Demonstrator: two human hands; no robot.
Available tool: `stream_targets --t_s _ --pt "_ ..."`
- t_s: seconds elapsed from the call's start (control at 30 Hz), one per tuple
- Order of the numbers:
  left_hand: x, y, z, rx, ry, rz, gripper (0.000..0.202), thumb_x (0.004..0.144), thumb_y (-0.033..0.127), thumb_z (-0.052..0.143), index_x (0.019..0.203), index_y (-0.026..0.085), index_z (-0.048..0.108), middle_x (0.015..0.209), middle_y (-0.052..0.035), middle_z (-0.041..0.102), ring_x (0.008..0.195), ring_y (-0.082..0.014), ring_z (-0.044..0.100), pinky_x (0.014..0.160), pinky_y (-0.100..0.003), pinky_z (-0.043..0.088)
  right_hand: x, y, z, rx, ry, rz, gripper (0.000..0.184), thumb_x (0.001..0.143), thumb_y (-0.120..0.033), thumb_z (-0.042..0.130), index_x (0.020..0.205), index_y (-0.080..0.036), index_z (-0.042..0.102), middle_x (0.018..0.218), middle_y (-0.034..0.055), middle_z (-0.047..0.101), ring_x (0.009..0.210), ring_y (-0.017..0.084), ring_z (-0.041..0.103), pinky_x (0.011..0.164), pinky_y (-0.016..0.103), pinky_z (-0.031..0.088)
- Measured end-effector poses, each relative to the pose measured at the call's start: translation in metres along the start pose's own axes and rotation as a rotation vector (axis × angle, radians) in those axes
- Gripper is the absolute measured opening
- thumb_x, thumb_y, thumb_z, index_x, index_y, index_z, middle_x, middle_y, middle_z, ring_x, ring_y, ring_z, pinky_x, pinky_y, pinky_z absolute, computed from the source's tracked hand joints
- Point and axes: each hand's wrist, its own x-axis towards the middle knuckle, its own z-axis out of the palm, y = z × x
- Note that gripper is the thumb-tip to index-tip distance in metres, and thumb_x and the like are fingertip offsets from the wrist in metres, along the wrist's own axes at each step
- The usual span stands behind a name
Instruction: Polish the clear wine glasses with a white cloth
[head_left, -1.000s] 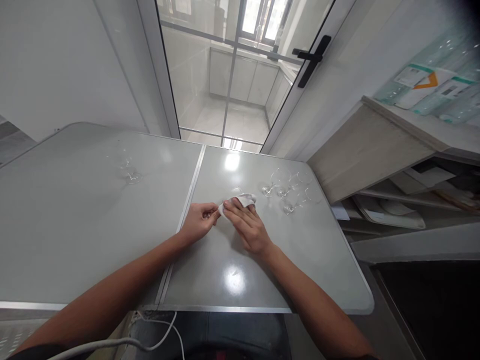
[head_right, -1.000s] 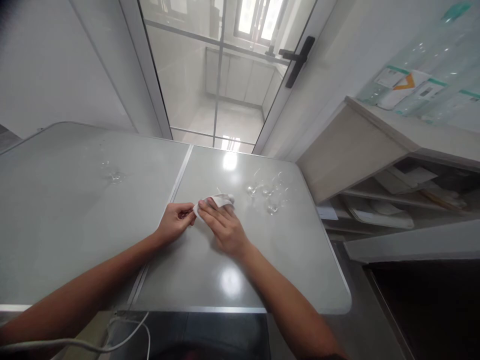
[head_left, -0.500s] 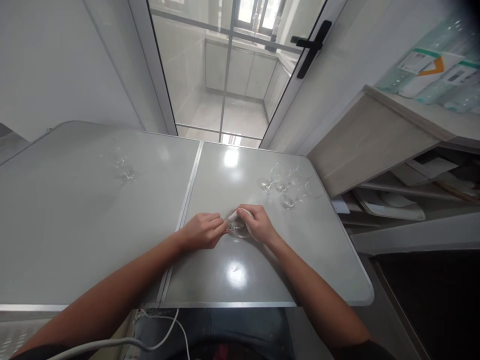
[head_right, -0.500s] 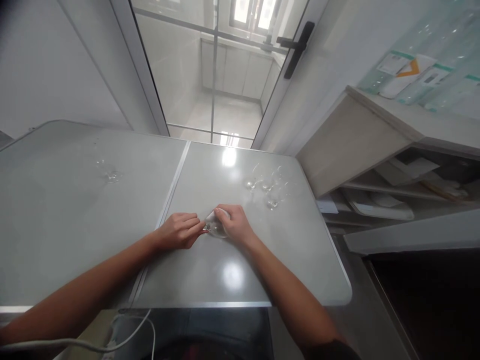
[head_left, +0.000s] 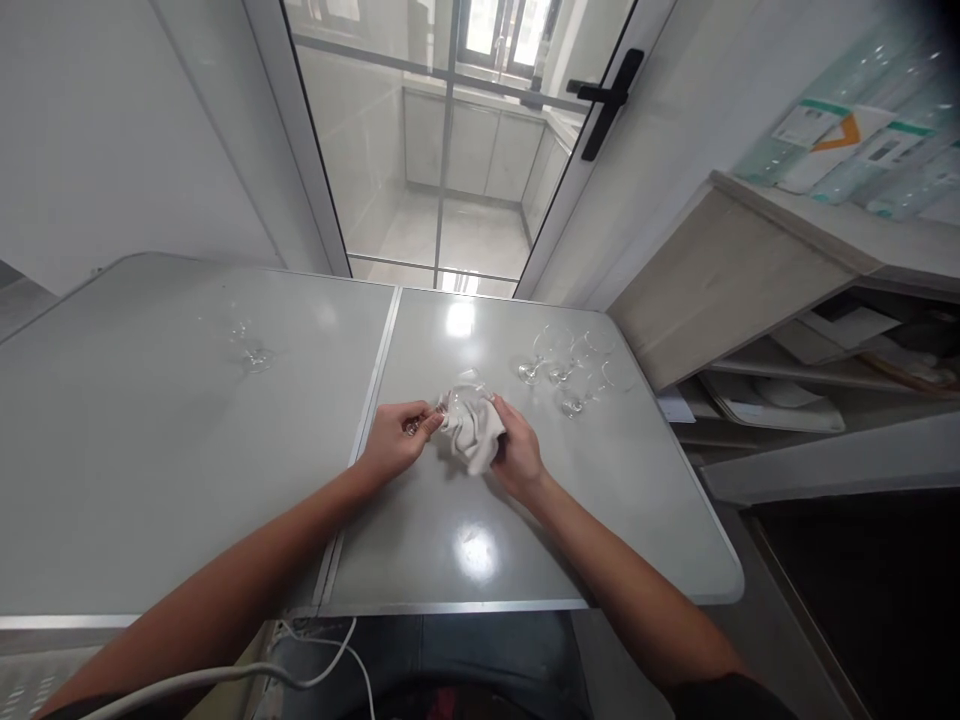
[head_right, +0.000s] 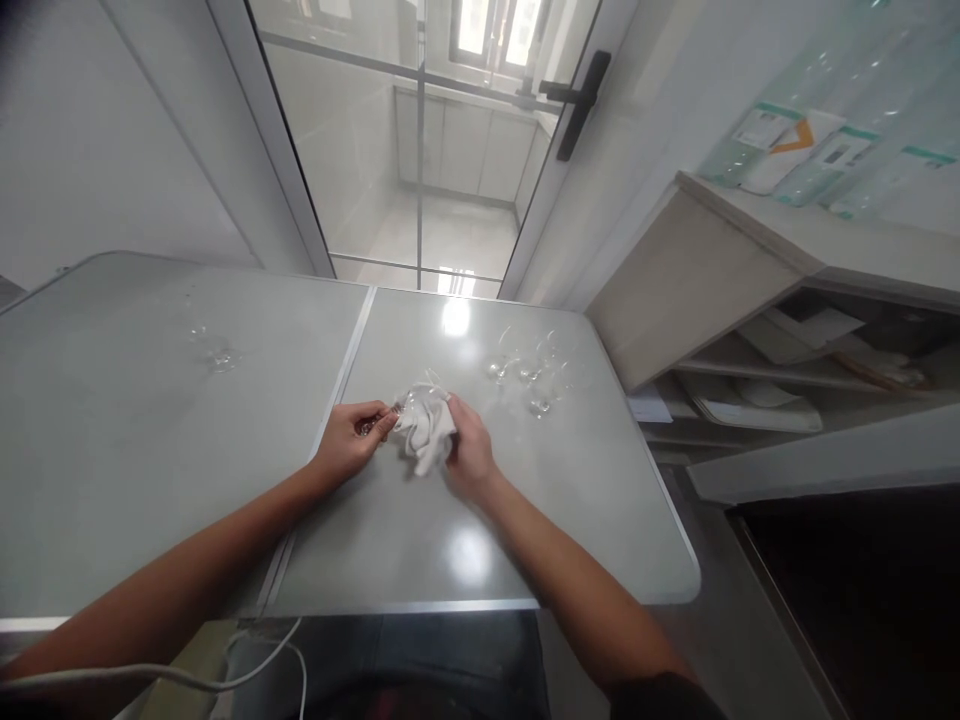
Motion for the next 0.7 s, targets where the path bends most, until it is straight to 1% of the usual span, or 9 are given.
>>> stream_targets --t_s 0.1,0.17,0.27,0.3,0.37,0.47,0.53,0.63,0.7 --pt "0.000 0.003 0.001 -0.161 -0.028 -0.133 0.047 0.097 0.048 0.061 0.062 0.016 0.057 0.053 0.0030 0.051 0.049 -0.0088 0.044 0.051 -0.022 0.034 -0.011 0.008 0.007 -0.190 0.031 -0.235 0.055 0.106 -0.057 0.042 0.149 -0.024 0.053 0.138 0.0108 0.068 0.130 0.027 0.063 0.108 0.044 0.054" --pt "0.000 0.004 0.002 -0.310 -0.091 -0.205 0.048 0.096 0.051 0.063 0.064 0.016 0.057 0.054 0.0028 0.051 0.047 -0.0087 0.046 0.049 -0.022 0.035 -0.013 0.007 0.005 -0.440 0.023 -0.427 0.058 0.108 -0.052 0.039 0.161 -0.028 0.037 0.160 0.0098 0.051 0.149 0.027 0.047 0.121 0.048 0.042" --pt "-0.001 0.004 0.003 -0.497 -0.184 -0.287 0.047 0.094 0.056 0.064 0.069 0.016 0.059 0.056 0.0028 0.051 0.045 -0.0089 0.046 0.044 -0.023 0.036 -0.008 0.000 -0.006 -0.859 -0.058 -0.717 0.062 0.110 -0.040 0.037 0.168 -0.031 0.018 0.175 0.0055 0.024 0.162 0.027 0.021 0.131 0.056 0.025" --pt "-0.002 0.004 0.003 -0.517 -0.204 -0.303 0.047 0.093 0.057 0.065 0.071 0.016 0.059 0.056 0.0029 0.051 0.044 -0.0088 0.046 0.043 -0.022 0.035 -0.005 -0.002 -0.010 -0.965 -0.094 -0.793 0.064 0.110 -0.035 0.037 0.169 -0.032 0.013 0.176 0.0044 0.019 0.163 0.028 0.016 0.131 0.058 0.023" --pt "-0.002 0.005 0.003 -0.509 -0.234 -0.323 0.047 0.094 0.057 0.065 0.071 0.016 0.059 0.055 0.0031 0.050 0.044 -0.0085 0.045 0.042 -0.022 0.034 0.001 -0.006 -0.017 -1.117 -0.144 -0.903 0.068 0.108 -0.025 0.038 0.169 -0.033 0.009 0.177 0.0043 0.017 0.164 0.029 0.011 0.130 0.061 0.024" --pt "-0.003 0.005 0.004 -0.436 -0.269 -0.290 0.048 0.096 0.056 0.061 0.069 0.016 0.058 0.054 0.0030 0.051 0.044 -0.0084 0.044 0.044 -0.022 0.034 0.005 -0.009 -0.024 -1.260 -0.198 -0.970 0.067 0.105 -0.020 0.042 0.168 -0.028 0.022 0.172 0.0077 0.031 0.163 0.033 0.015 0.129 0.064 0.025" --pt "-0.004 0.005 0.005 -0.308 -0.274 -0.180 0.047 0.097 0.051 0.059 0.065 0.016 0.056 0.053 0.0027 0.051 0.047 -0.0086 0.044 0.048 -0.022 0.035 0.003 -0.009 -0.024 -1.348 -0.267 -0.968 0.059 0.103 -0.021 0.047 0.161 -0.026 0.039 0.163 0.0087 0.048 0.158 0.034 0.032 0.128 0.063 0.025" --pt "-0.007 0.000 0.008 -0.023 -0.240 0.074 0.041 0.095 0.035 0.060 0.059 0.017 0.051 0.051 0.0031 0.048 0.050 -0.0089 0.041 0.053 -0.024 0.032 0.000 -0.009 -0.019 -1.453 -0.345 -0.930 0.037 0.101 -0.025 0.053 0.134 -0.024 0.068 0.137 0.0096 0.071 0.134 0.032 0.061 0.121 0.055 0.037" --pt "-0.010 -0.003 0.010 0.127 -0.209 0.227 0.033 0.092 0.026 0.060 0.061 0.018 0.050 0.052 0.0032 0.047 0.050 -0.0100 0.040 0.054 -0.025 0.031 -0.001 -0.009 -0.015 -1.466 -0.306 -0.855 0.025 0.099 -0.027 0.056 0.111 -0.022 0.077 0.115 0.0096 0.079 0.110 0.029 0.071 0.105 0.048 0.048"
